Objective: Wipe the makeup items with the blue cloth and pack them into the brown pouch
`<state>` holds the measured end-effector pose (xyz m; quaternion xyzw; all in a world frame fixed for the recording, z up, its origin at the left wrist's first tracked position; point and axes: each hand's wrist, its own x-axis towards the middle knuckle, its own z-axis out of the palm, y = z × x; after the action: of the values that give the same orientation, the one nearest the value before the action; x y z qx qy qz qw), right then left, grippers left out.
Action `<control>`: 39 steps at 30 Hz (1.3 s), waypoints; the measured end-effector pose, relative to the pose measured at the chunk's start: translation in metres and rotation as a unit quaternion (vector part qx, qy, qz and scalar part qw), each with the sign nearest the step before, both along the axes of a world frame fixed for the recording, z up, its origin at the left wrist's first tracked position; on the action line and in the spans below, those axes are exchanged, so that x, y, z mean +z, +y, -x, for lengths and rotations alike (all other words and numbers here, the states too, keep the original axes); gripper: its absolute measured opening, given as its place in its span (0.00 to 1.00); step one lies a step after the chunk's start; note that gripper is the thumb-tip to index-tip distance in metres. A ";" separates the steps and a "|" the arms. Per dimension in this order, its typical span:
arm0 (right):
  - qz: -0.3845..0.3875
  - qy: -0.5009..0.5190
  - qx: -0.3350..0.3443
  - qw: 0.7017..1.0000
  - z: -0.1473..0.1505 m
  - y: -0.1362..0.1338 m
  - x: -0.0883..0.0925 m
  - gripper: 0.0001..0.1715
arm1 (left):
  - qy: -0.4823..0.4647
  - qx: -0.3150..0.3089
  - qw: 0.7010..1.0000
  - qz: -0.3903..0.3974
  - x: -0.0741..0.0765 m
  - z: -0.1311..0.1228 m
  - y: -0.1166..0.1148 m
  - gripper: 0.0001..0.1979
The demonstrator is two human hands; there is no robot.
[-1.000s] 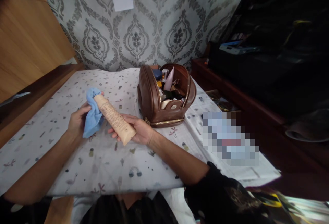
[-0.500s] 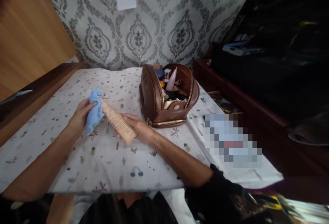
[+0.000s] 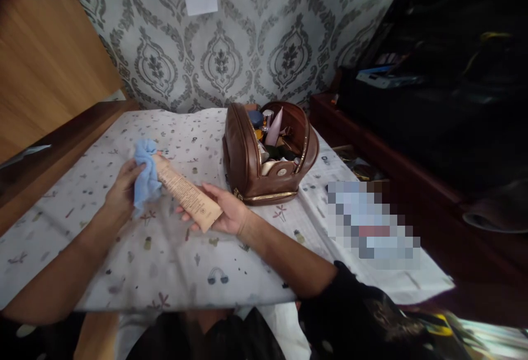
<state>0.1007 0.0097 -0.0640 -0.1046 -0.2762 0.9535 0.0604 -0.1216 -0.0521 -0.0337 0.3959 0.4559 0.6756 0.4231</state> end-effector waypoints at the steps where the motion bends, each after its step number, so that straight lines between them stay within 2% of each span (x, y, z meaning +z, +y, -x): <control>1: -0.004 0.000 -0.003 1.000 0.000 0.000 0.000 0.23 | 0.007 0.002 1.000 -0.007 0.001 -0.001 -0.001 0.17; 3: -0.033 0.002 -0.022 0.999 0.001 -0.001 0.001 0.17 | 0.025 -0.008 1.000 -0.016 0.003 -0.002 -0.002 0.18; 5: -0.077 0.000 -0.055 0.996 0.000 -0.001 0.003 0.15 | 0.035 -0.018 0.999 -0.018 0.004 -0.002 -0.002 0.20; 9: -0.163 -0.028 -0.118 0.979 -0.001 -0.002 0.006 0.24 | 0.048 -0.013 0.999 -0.022 0.003 0.000 -0.001 0.21; 12: -0.251 -0.067 -0.165 0.951 0.000 -0.003 0.003 0.31 | 0.036 -0.021 0.999 -0.023 0.002 0.000 -0.001 0.20; 16: -0.393 -0.113 -0.223 0.885 0.004 -0.004 -0.004 0.38 | 0.021 -0.027 0.999 -0.022 0.001 -0.002 -0.001 0.20; 21: -0.573 -0.186 -0.294 0.742 0.004 -0.010 -0.006 0.42 | 0.019 -0.028 0.999 -0.026 -0.001 -0.004 0.001 0.21; 23: -0.604 -0.197 -0.292 0.715 0.003 -0.012 -0.004 0.44 | 0.019 -0.031 0.999 -0.026 -0.002 -0.004 0.002 0.20; 24: -0.606 -0.199 -0.285 0.716 0.003 -0.012 -0.004 0.45 | 0.019 -0.035 0.999 -0.025 -0.002 -0.003 0.001 0.19; 26: -0.588 -0.191 -0.262 0.741 0.002 -0.012 -0.003 0.45 | 0.022 -0.043 0.999 -0.016 -0.002 -0.002 0.001 0.19; 29: -0.511 -0.163 -0.195 0.821 0.002 -0.009 -0.001 0.33 | 0.033 -0.034 0.999 -0.006 0.002 0.001 -0.002 0.18; 31: -0.433 -0.144 -0.137 0.879 0.001 -0.008 0.001 0.32 | 0.038 -0.016 0.999 -0.003 0.005 0.003 -0.004 0.16; 33: -0.360 -0.116 -0.089 0.921 0.000 -0.008 0.003 0.32 | 0.036 -0.003 0.999 -0.002 0.008 0.004 -0.005 0.15; 35: -0.314 -0.074 -0.066 0.944 0.000 -0.010 0.005 0.34 | 0.034 0.002 0.999 0.000 0.010 0.004 -0.006 0.15; 39: -0.276 -0.019 -0.059 0.959 0.001 -0.012 0.004 0.33 | 0.049 0.010 0.998 -0.024 0.010 0.003 -0.004 0.17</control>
<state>0.1000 -0.0025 -0.0603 -0.1181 -0.5227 0.8329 0.1381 -0.1246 -0.0563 -0.0237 0.4341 0.4637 0.6701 0.3841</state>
